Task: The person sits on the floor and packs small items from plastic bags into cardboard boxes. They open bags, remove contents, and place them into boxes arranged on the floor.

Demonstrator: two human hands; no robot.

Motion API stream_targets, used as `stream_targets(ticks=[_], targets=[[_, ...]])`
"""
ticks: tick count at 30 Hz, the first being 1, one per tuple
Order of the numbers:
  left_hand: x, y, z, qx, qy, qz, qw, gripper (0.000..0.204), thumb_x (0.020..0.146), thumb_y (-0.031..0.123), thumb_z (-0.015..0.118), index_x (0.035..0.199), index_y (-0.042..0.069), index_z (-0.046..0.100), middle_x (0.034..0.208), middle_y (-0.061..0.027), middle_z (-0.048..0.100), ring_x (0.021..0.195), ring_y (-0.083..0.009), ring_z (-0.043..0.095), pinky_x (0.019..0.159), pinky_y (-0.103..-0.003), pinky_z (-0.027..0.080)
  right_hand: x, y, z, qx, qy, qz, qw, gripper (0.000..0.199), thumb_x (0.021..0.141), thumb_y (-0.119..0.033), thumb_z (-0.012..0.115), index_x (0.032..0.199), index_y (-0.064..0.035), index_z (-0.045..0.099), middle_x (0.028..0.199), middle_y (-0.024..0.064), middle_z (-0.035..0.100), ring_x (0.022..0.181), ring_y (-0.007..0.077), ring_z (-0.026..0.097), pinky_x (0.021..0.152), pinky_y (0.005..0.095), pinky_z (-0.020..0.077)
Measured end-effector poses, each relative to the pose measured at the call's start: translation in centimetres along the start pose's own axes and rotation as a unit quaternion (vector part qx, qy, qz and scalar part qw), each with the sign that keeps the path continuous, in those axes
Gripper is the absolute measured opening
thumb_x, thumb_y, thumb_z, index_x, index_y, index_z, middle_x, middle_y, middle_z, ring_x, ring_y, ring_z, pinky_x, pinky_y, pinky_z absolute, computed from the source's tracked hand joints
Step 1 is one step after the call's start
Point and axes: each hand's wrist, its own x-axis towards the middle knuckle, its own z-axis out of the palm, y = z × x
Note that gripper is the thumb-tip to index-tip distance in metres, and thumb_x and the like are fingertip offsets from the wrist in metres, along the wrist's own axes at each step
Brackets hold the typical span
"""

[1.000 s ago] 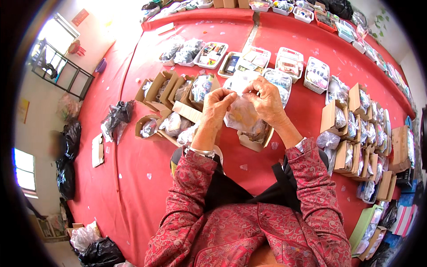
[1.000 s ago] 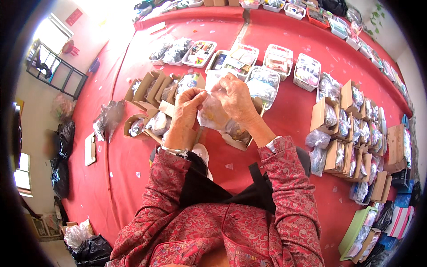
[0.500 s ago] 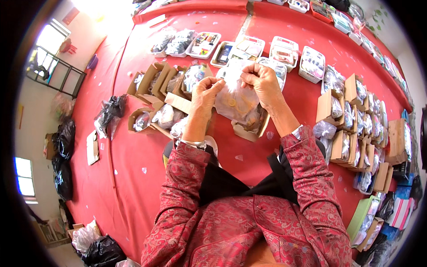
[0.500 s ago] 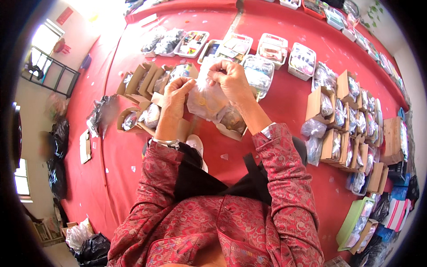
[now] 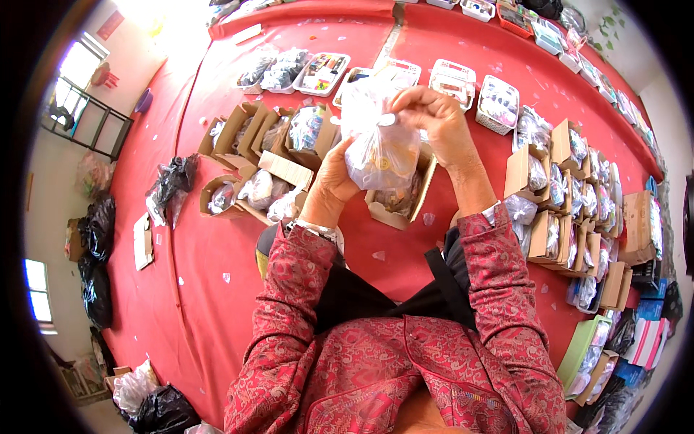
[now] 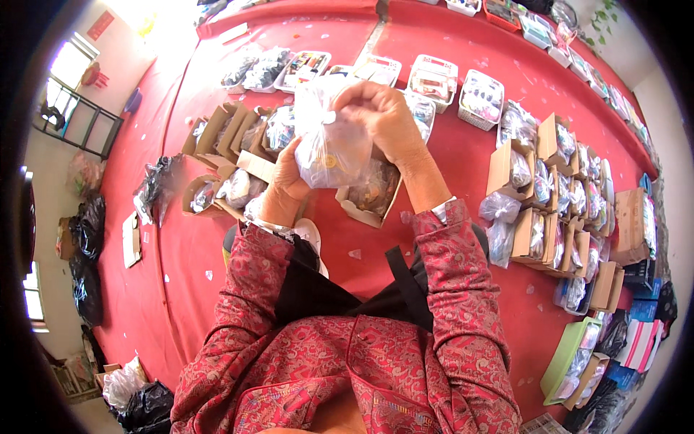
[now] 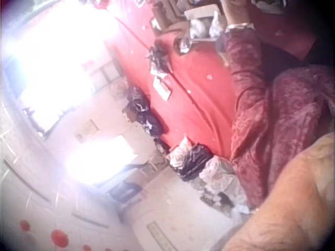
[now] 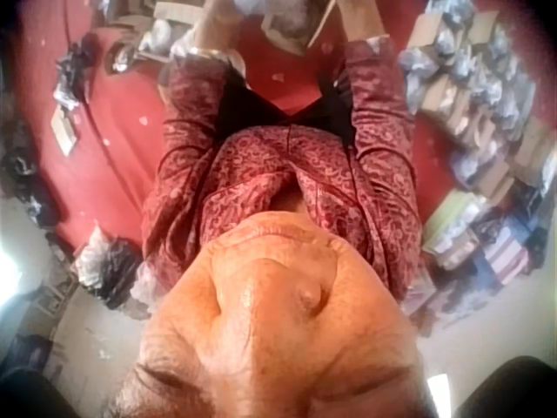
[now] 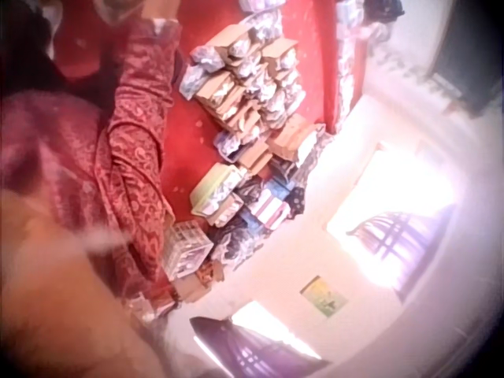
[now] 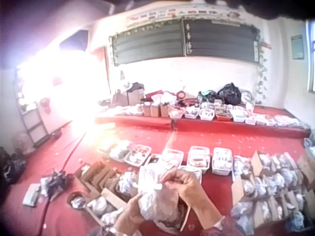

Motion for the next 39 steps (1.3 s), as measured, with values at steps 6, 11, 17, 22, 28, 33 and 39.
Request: stream_targets(ticks=[6, 11, 17, 22, 28, 33, 39], targets=[[0.4, 0.6, -0.1, 0.138, 0.033, 0.119, 0.983, 0.044, 0.083, 0.018, 0.056, 0.122, -0.002, 0.045, 0.115, -0.0154, 0.056, 0.105, -0.0305, 0.056, 0.093, -0.045, 0.044, -0.2, 1.6, -1.0, 0.085, 0.106, 0.243, 0.960, 0.051, 0.086, -0.038, 0.059, 0.123, -0.0049, 0.048, 0.116, 0.0059, 0.053, 0.102, 0.0148, 0.053, 0.091, 0.0337, 0.0403], [0.8, -0.1, -0.6, 0.128, 0.115, 0.108, 0.979, 0.041, 0.090, 0.026, 0.044, 0.119, -0.003, 0.048, 0.112, -0.0170, 0.058, 0.100, -0.0313, 0.058, 0.089, -0.046, 0.046, -1.0, 4.3, 2.0, 0.068, -0.015, 0.243, 0.968, 0.072, 0.076, -0.044, 0.070, 0.125, 0.0020, 0.044, 0.120, 0.0131, 0.052, 0.111, 0.0221, 0.046, 0.091, 0.0356, 0.0406], [1.2, -0.1, -0.7, 0.180, 0.121, 0.052, 0.975, 0.031, 0.090, 0.020, 0.052, 0.114, 0.002, 0.049, 0.107, -0.0091, 0.058, 0.095, -0.0209, 0.058, 0.083, -0.035, 0.049, -0.8, 5.2, 0.4, 0.089, -0.009, 0.253, 0.963, 0.033, 0.071, -0.021, 0.074, 0.096, -0.0010, 0.065, 0.089, 0.0070, 0.065, 0.081, 0.0158, 0.061, 0.074, 0.0287, 0.0516], [1.4, 0.7, 2.2, 0.197, 0.067, 0.079, 0.975, 0.044, 0.088, 0.028, 0.056, 0.120, 0.001, 0.046, 0.110, -0.0112, 0.056, 0.104, -0.0223, 0.054, 0.086, -0.038, 0.045, -0.1, 5.7, -1.5, 0.197, 0.089, 0.306, 0.927, 0.031, 0.074, -0.011, 0.069, 0.101, 0.0001, 0.059, 0.089, 0.0077, 0.065, 0.082, 0.0171, 0.064, 0.076, 0.0304, 0.0548], [-0.1, 3.4, -0.8, 0.243, 0.212, 0.131, 0.938, 0.047, 0.084, 0.026, 0.057, 0.121, -0.001, 0.045, 0.117, -0.0159, 0.051, 0.108, -0.0264, 0.049, 0.091, -0.040, 0.042, 0.0, 10.0, -5.1, 0.156, 0.205, 0.346, 0.902, 0.032, 0.069, -0.010, 0.070, 0.097, 0.0011, 0.061, 0.092, 0.0134, 0.064, 0.076, 0.0241, 0.065, 0.067, 0.0379, 0.0558], [-0.3, 3.3, -1.5, 0.275, 0.197, 0.096, 0.936, 0.042, 0.085, 0.016, 0.054, 0.121, -0.002, 0.046, 0.114, -0.0134, 0.054, 0.107, -0.0237, 0.051, 0.092, -0.037, 0.042, -3.4, 19.8, -8.4, 0.056, 0.244, 0.432, 0.866, 0.036, 0.066, -0.019, 0.072, 0.095, 0.0009, 0.063, 0.090, 0.0125, 0.065, 0.082, 0.0250, 0.061, 0.073, 0.0373, 0.0480], [0.1, 3.4, -1.4, 0.294, 0.220, 0.087, 0.926, 0.041, 0.084, 0.013, 0.055, 0.121, -0.001, 0.047, 0.114, -0.0129, 0.054, 0.107, -0.0221, 0.051, 0.091, -0.035, 0.043, -6.9, 25.9, -11.3, -0.453, 0.128, 0.485, 0.737, 0.030, 0.070, -0.016, 0.053, 0.093, -0.0008, 0.066, 0.088, 0.0229, 0.064, 0.084, 0.0333, 0.064, 0.072, 0.0393, 0.0493]])
